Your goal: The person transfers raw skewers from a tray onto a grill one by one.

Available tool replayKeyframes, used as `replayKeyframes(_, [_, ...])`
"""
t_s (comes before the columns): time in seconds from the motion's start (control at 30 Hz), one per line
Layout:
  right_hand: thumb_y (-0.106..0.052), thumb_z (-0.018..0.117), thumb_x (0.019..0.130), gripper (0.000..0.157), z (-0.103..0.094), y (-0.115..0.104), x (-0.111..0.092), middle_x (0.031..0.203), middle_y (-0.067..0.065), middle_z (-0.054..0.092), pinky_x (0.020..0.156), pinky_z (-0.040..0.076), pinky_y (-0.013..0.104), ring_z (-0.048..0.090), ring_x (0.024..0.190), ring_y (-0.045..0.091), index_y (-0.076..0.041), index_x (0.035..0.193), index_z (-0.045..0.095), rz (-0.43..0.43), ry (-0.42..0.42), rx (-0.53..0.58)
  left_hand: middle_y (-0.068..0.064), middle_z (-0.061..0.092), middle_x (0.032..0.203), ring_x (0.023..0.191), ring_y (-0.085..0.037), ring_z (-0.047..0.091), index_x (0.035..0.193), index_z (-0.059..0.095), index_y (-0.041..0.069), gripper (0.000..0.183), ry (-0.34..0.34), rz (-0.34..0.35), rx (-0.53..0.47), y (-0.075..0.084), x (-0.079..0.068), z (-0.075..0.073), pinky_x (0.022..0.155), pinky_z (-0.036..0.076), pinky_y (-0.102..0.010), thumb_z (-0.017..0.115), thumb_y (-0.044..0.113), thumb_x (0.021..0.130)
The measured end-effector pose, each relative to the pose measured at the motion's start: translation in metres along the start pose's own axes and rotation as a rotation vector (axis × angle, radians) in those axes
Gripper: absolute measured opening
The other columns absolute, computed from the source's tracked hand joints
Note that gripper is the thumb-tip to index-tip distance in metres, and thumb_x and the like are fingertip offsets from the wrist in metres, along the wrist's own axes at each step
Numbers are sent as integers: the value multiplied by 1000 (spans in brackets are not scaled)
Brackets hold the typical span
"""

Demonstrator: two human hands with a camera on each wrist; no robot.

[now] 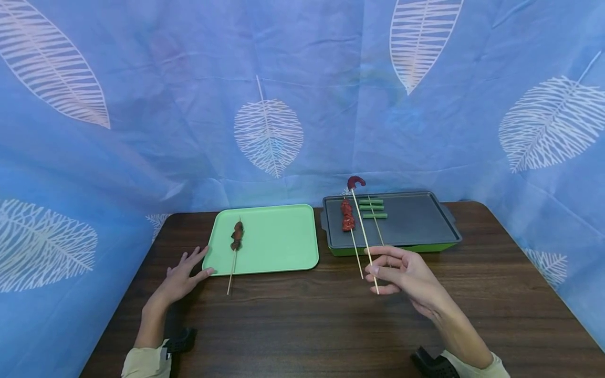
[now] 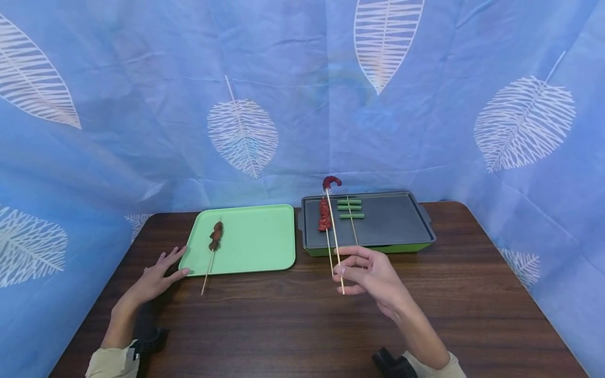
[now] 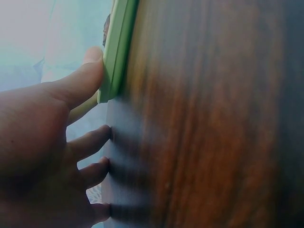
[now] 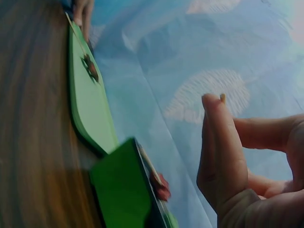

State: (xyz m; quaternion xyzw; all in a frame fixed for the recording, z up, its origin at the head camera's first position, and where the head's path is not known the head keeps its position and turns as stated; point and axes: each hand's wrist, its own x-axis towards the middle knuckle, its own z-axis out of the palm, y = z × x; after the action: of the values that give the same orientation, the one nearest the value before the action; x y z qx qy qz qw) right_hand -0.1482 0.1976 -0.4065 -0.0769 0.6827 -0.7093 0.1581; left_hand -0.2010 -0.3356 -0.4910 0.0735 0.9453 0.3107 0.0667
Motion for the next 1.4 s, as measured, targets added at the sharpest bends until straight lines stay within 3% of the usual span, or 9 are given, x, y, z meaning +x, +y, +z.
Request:
replayKeyframes(0.37, [-6, 64, 102, 54, -37, 2, -2, 104, 15, 69, 79, 61, 45, 74, 94, 24, 14, 145, 39, -6, -39, -73, -35, 13, 164, 147, -64, 0, 163, 27, 6, 77, -9, -34, 11, 2, -2, 1, 99, -4, -88, 60, 42, 104])
replayKeyframes(0.87, [-3, 63, 101, 48, -88, 14, -5, 103, 13, 72, 79, 61, 44, 75, 94, 25, 12, 142, 43, 40, -20, -115, -35, 14, 164, 146, -64, 1, 162, 28, 5, 78, -10, -16, 7, 3, -4, 2, 98, -2, -89, 62, 42, 103])
replayKeyframes(1.1, [-4, 64, 101, 53, -101, 16, -7, 101, 11, 73, 79, 61, 45, 75, 95, 27, 15, 144, 38, 88, 9, -145, -36, 13, 164, 146, -65, 0, 162, 28, 4, 77, -7, -8, 1, 4, -3, 1, 98, -2, -89, 62, 40, 103])
replayKeyframes(1.4, [-6, 63, 102, 55, -105, 17, -7, 99, 13, 72, 80, 60, 49, 74, 95, 29, 18, 143, 36, 107, -52, -204, -37, 14, 163, 145, -66, 2, 161, 29, 2, 78, -6, 6, 11, 7, -3, -3, 97, 0, -90, 63, 40, 102])
